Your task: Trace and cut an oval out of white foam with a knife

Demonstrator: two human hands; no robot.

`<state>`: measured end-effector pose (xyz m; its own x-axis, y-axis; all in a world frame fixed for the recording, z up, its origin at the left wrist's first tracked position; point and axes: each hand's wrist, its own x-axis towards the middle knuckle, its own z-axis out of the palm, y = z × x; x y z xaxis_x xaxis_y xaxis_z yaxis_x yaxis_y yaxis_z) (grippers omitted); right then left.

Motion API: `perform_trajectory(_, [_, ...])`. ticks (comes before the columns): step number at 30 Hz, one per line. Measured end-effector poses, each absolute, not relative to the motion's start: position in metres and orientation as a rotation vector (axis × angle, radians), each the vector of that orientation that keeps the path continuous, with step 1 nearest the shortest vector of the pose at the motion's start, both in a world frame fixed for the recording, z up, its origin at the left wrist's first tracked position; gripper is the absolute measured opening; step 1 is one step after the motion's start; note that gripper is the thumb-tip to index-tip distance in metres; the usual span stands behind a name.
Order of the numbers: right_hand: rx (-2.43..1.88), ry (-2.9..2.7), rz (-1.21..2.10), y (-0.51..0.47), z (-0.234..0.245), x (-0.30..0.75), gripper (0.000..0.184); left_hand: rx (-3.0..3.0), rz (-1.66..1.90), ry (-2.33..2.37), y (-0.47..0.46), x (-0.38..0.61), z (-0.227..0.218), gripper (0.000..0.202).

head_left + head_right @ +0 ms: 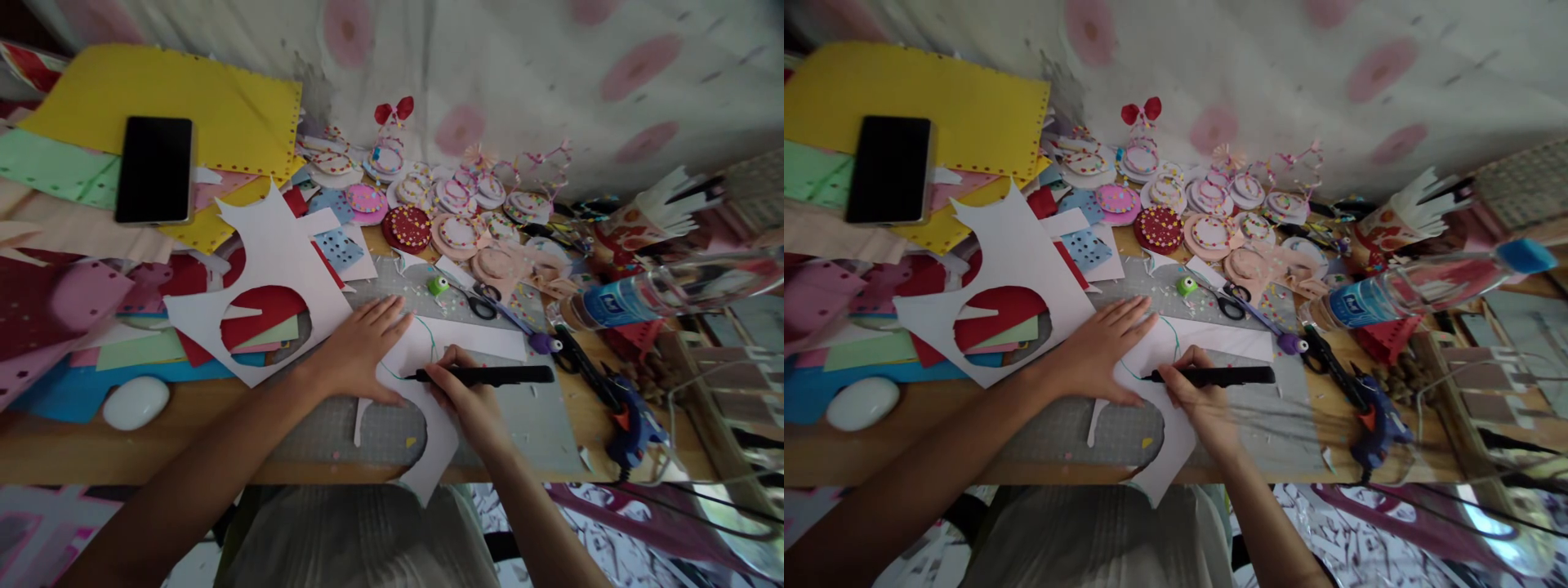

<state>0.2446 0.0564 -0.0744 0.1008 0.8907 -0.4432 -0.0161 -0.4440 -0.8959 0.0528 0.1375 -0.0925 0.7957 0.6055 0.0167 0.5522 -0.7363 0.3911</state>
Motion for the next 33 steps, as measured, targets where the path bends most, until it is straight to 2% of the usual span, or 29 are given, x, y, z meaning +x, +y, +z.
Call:
perform_trajectory(8, [-1.679,-1.152,1.308,0.059,-0.058,0.242,0.037,2.597,0.204,0.878,0.138,0.053,-0.092,0.125])
perform_trajectory(33, [-1.598,-0.995,1.583,0.069,-0.065,0.269,0.042,2.629,0.188,0.867,0.136,0.052,-0.093,0.123])
